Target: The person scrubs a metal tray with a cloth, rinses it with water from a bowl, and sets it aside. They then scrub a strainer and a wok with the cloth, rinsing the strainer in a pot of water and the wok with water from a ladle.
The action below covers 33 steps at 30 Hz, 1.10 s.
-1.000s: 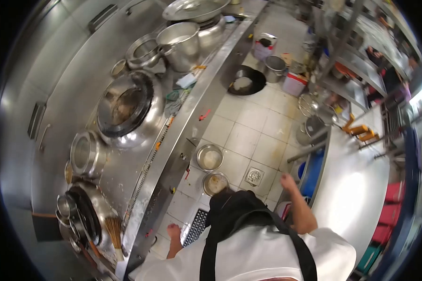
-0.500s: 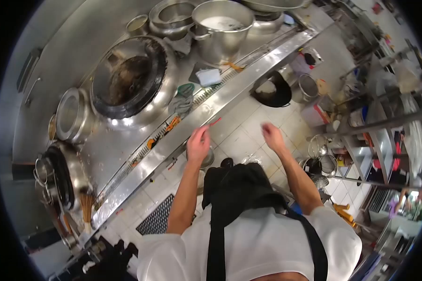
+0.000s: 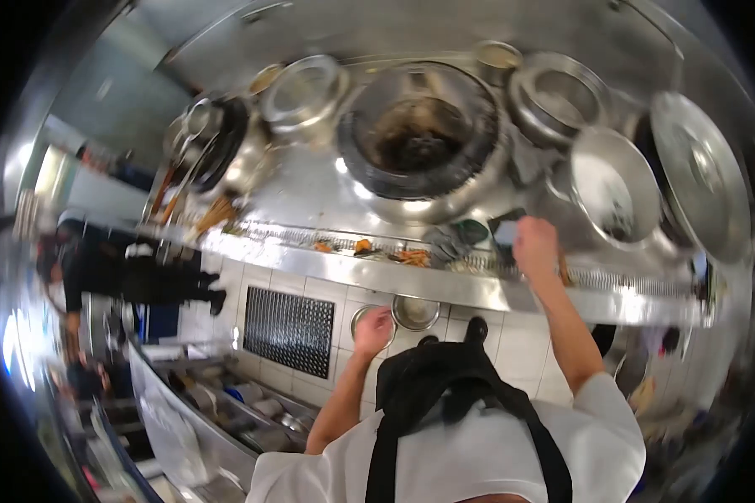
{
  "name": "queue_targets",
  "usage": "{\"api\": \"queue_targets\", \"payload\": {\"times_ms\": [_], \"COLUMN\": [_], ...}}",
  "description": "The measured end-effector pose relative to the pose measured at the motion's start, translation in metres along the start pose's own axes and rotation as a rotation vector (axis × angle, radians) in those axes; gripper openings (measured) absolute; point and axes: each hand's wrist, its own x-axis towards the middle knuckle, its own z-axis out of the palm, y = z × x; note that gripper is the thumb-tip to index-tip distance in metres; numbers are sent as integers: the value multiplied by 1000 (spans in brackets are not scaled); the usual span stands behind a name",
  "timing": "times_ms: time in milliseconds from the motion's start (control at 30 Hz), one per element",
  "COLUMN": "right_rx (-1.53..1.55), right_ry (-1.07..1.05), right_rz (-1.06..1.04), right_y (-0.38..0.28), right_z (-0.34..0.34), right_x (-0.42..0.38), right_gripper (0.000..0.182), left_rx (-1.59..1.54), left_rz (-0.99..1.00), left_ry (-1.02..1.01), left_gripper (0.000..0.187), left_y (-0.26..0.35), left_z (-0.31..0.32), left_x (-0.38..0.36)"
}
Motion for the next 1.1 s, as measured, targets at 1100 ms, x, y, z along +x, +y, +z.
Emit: {"api": "queue_targets", "payload": {"times_ms": [1100], "right_rx": [1214], "right_ry": [-76], "right_rz": [661], "right_y": [256], "right_z": [-91], "right_x": [95], "right_gripper": [26], "left_rx": [-901], "left_rz": [-1142], "left_ry": [704], "left_gripper": [28], "left_y": [-149], "left_z": [-86], "left_x": [-398]}}
